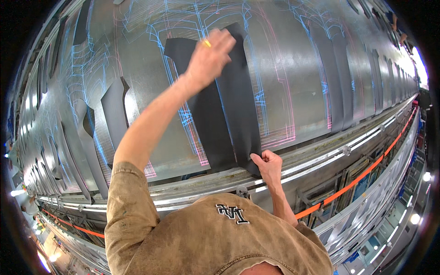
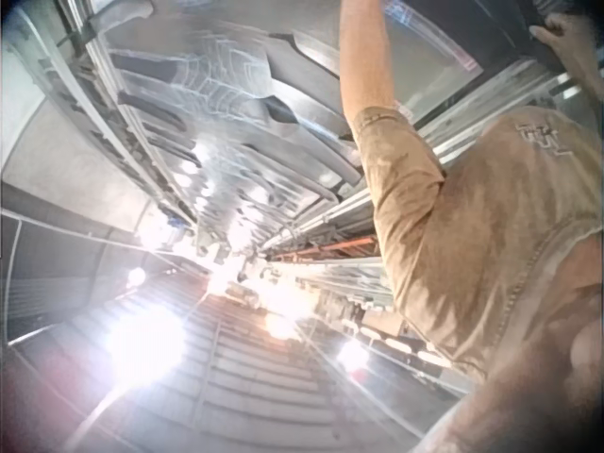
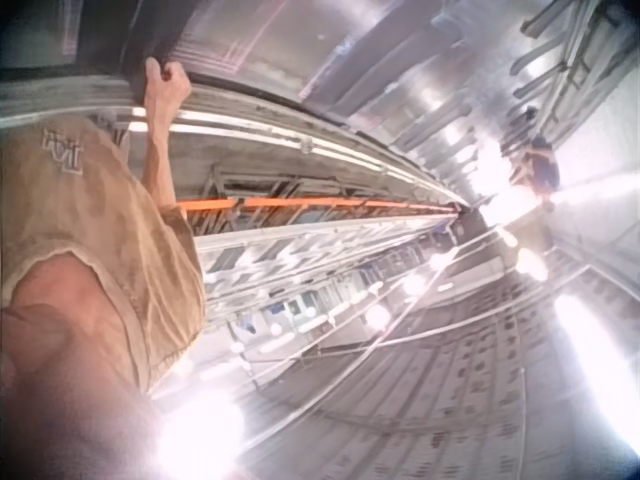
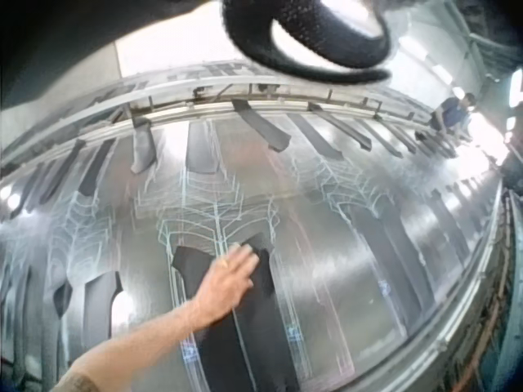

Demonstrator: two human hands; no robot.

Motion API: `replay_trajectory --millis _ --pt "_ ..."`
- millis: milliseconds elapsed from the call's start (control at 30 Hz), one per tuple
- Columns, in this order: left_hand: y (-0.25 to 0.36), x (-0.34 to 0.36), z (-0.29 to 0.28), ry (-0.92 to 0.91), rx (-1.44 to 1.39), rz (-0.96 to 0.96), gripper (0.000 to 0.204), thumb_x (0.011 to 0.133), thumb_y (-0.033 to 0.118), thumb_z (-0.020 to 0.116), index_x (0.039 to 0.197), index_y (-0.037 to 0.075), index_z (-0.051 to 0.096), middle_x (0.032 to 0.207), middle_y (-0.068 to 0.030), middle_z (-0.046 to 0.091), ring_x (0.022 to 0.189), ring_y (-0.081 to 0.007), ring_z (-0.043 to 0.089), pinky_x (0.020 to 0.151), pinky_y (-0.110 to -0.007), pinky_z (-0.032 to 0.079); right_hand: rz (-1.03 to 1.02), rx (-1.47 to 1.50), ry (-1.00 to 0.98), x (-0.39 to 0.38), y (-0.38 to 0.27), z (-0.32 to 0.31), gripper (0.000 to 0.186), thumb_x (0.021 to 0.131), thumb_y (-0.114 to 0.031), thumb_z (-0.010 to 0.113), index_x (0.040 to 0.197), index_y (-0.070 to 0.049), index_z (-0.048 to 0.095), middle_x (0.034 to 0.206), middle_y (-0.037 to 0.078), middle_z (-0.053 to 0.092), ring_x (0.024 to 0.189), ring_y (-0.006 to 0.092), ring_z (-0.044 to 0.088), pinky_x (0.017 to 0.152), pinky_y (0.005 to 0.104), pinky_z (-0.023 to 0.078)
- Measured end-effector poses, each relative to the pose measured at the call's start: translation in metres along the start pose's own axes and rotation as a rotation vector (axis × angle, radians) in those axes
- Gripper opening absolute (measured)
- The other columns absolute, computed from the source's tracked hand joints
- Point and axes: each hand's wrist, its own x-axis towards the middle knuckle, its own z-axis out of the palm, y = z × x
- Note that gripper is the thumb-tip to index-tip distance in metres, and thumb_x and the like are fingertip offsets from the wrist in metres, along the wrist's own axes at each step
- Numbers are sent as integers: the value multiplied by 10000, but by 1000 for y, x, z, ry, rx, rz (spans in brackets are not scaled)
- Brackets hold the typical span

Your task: The person places and smooths black rectangular material pieces onto a large curved metallic surface marked with blue and pink grid lines. They align the pieces with the markings and press them down with their hands to ensure adhesion.

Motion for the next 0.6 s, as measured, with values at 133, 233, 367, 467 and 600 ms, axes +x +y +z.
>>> replay_trajectory --millis 133,233,367,467,600 --pt "49 -50 13 -311 -56 234 710 970 476 562 1537 102 357 1625 -116 300 1511 -291 255 1230 -522 185 22 78 -33 0 5 0 385 835 -167 791 624 -23 504 569 -55 433 560 41 350 485 259 291" --pt "33 -39 11 -383 -30 241 717 1015 561 413 1577 129 301 1659 -74 245 1541 -254 188 1257 -516 87 4 32 -31 0 -1 -3 382 837 -164 791 624 -24 506 576 -57 445 561 40 353 483 260 292" --pt "-35 1 12 -359 182 164 652 1051 534 312 1603 193 244 1672 -22 212 1554 -257 119 1262 -517 59 -3 10 -14 -2 -3 -4 367 841 -176 792 644 -14 528 563 -20 449 555 52 354 487 277 315" --pt "-61 16 10 -334 392 86 587 1077 484 258 1614 253 203 1680 57 171 1561 -259 49 1262 -526 33 -12 -98 62 -10 -8 1 329 821 -233 824 724 -19 594 609 58 523 599 133 443 541 337 390" --pt "-41 -6 11 -276 324 27 586 1068 442 335 1600 208 255 1678 4 194 1559 -308 51 1242 -579 59 -323 -541 265 -18 -3 1 368 738 -342 862 832 -66 638 830 90 636 883 341 531 778 448 417"
